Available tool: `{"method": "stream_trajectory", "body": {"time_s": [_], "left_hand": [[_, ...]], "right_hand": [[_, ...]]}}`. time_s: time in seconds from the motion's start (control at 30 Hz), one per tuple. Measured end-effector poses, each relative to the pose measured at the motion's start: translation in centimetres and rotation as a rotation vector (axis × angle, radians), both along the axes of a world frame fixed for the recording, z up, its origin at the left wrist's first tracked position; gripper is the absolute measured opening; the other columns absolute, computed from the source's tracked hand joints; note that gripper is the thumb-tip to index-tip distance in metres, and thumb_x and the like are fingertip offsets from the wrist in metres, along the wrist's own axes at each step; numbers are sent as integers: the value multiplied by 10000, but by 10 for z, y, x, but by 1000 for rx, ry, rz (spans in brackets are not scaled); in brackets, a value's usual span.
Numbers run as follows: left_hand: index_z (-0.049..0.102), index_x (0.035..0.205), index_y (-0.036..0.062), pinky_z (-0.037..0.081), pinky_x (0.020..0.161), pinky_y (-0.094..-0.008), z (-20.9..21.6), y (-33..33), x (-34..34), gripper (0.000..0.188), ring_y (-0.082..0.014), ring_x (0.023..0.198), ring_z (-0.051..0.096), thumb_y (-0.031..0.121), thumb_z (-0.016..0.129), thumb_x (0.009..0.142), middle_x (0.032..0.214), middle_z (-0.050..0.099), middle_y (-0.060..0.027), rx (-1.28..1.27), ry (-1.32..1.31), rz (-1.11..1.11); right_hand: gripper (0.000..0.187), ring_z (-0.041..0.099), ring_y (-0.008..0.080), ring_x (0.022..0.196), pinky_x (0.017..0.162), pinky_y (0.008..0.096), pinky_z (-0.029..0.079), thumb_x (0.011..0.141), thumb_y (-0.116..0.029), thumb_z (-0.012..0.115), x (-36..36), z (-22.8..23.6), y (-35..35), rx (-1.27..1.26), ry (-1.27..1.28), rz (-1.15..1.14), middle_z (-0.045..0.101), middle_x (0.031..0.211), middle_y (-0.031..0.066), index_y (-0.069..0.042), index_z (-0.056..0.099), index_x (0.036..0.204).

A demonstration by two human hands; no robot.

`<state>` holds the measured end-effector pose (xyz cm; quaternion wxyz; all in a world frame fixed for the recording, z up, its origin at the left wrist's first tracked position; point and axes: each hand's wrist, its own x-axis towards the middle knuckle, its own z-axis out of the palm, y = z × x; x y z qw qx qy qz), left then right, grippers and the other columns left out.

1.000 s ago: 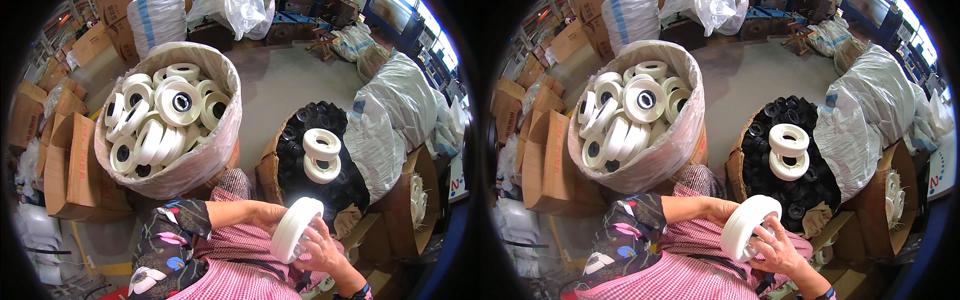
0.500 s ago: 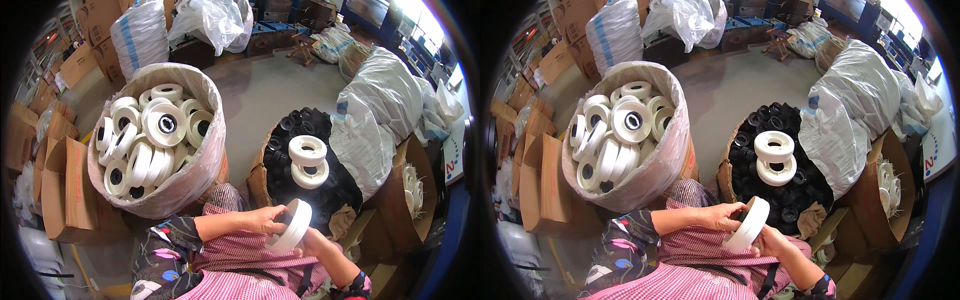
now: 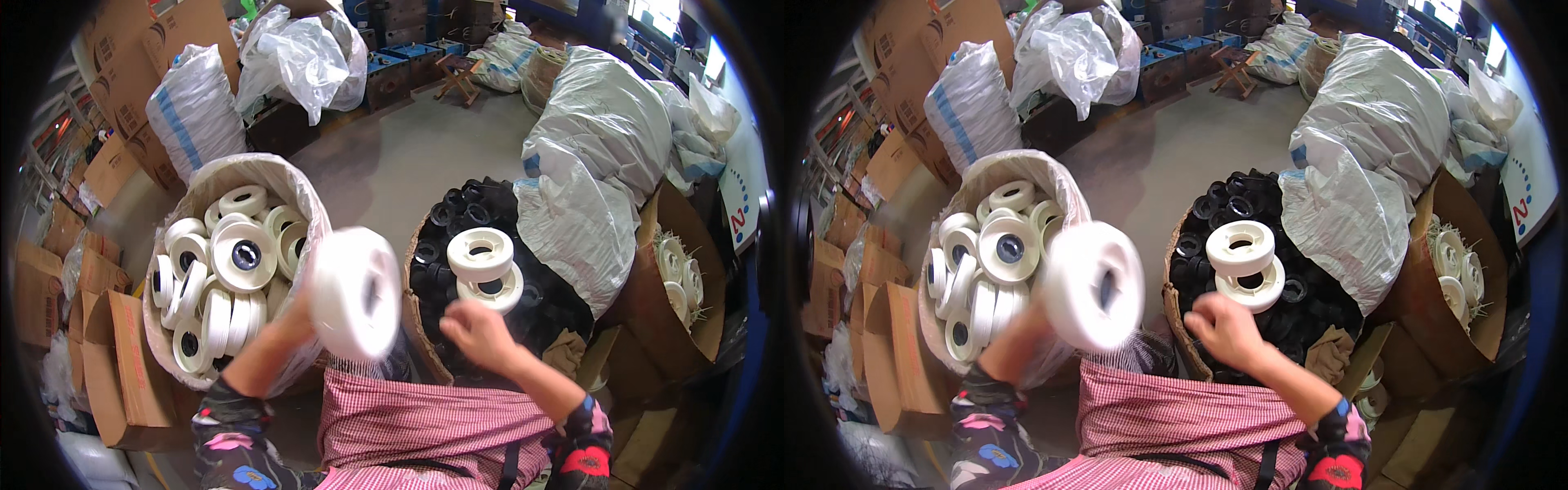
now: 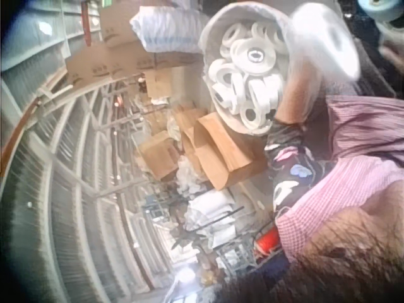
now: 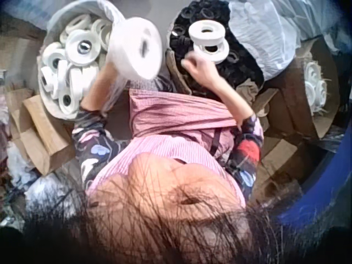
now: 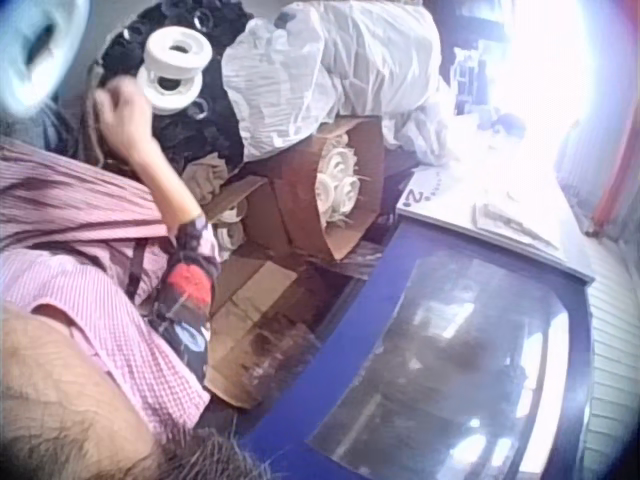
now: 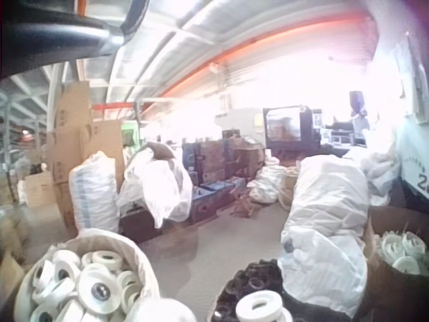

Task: The person takes white circular plastic components from a box, inserts a black component into the center by hand, and places the assembled units into a separate bin.

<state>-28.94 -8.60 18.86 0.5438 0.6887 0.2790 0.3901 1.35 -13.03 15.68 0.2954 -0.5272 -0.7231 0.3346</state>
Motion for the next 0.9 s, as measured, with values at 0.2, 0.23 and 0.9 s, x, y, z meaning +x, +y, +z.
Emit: {"method": "stream_trajectory", "body": {"time_s": [0.2,0.23,0.9], "left_hand": [[536,1201,-37,527,704,-302,71,47,-148,441,-154,835,639,290,561,905,1029,655,-131,83,423,937],[541,1188,-43,521,701,-291,80,52,-156,445,-149,818,635,287,578,891,1005,658,-137,37,457,988],[448,1324,-7,501,862,-330,34,-18,77,724,-217,1043,570,114,800,703,1177,557,-133,175,466,257]], "right_hand": [[732,506,341,1081,980,507,319,638,-446,781,39,-69,127,170,-694,-139,586,1075,152,-1,534,1165],[775,505,332,1093,995,524,297,619,-477,783,46,-76,135,23,-819,-94,586,1083,143,-8,529,1180],[1227,244,317,1377,1089,427,275,616,-518,829,21,-6,-8,-104,640,107,225,1477,215,0,114,1468]]}}
